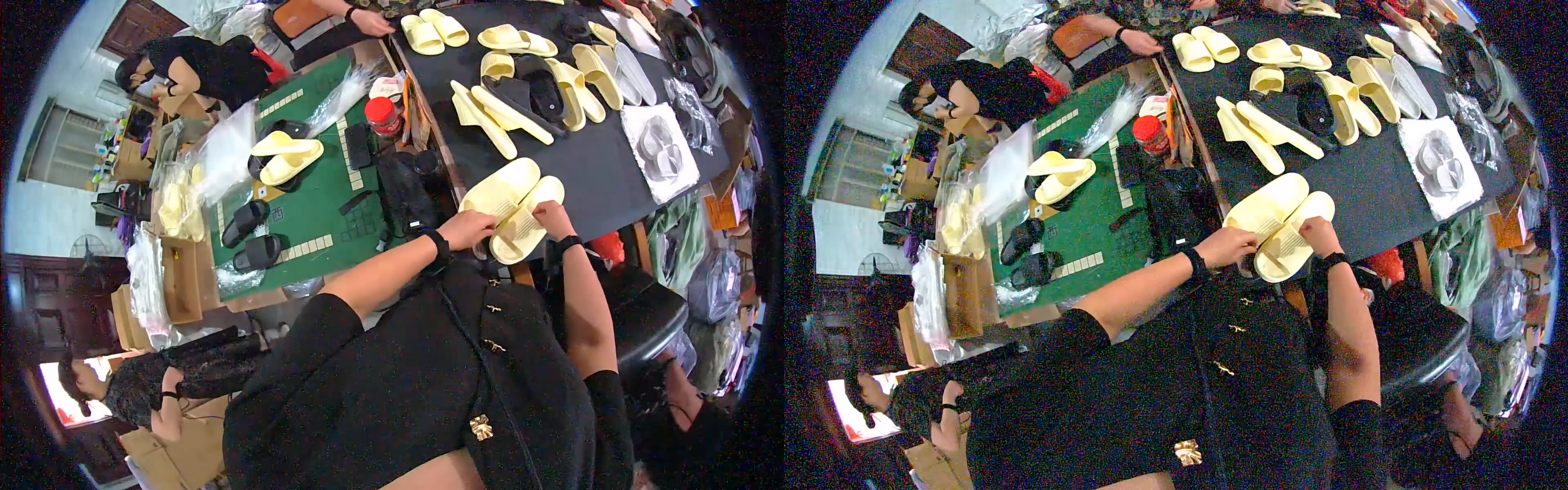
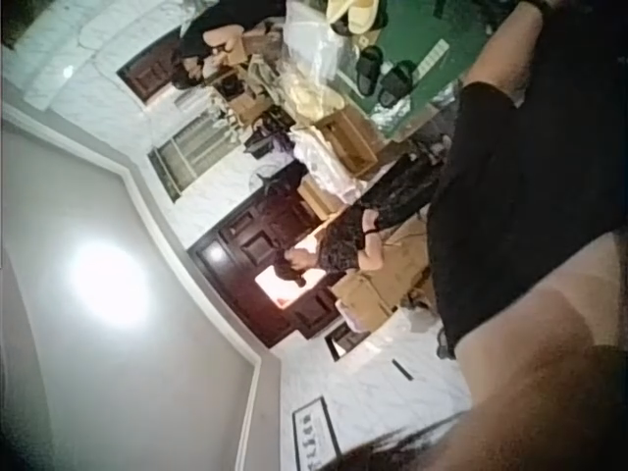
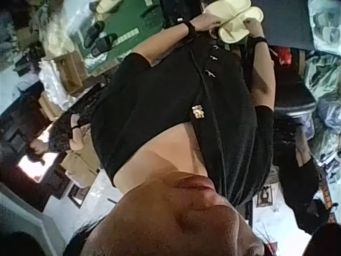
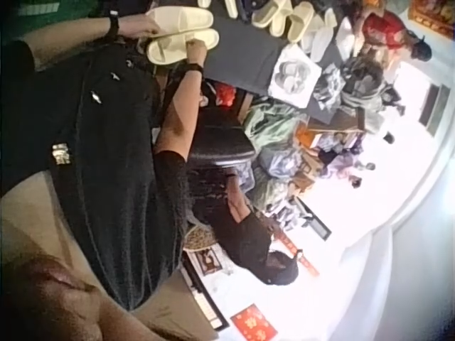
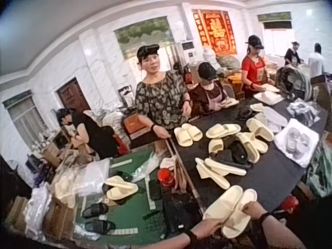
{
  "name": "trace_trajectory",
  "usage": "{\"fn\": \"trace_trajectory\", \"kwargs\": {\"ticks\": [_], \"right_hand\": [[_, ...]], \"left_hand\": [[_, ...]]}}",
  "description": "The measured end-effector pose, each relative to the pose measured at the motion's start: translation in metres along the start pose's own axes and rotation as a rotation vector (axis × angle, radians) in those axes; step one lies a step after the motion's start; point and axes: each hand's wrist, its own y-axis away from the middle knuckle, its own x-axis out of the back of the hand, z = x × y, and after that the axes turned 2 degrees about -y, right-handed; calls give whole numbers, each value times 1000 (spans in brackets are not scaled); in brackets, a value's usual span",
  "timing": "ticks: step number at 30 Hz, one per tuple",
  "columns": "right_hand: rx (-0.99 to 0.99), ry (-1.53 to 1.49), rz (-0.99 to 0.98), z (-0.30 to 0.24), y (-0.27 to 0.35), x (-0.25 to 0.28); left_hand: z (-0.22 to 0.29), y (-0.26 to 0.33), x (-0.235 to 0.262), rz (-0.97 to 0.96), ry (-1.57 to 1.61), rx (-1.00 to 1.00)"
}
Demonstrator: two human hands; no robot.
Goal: The recorder and multiple workers are inspecting, sorting, and packaging slippers at a footwear production site.
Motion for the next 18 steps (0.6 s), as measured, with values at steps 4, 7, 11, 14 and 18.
{"fn": "trace_trajectory", "kwargs": {"ticks": [4,7,11,14,18], "right_hand": [[-228,-109,-143,-3,-5,9],[-276,-119,-212,-2,-7,8],[-178,-67,-209,-2,-6,1],[-183,-110,-203,2,-7,-2],[-235,-167,-193,4,-11,-8]], "left_hand": [[0,-7,-5,-84,316,145],[0,-11,-15,-119,312,127],[-2,-10,-26,-431,214,126],[-7,-4,-33,-453,133,43],[-26,-3,-55,-639,184,102]]}}
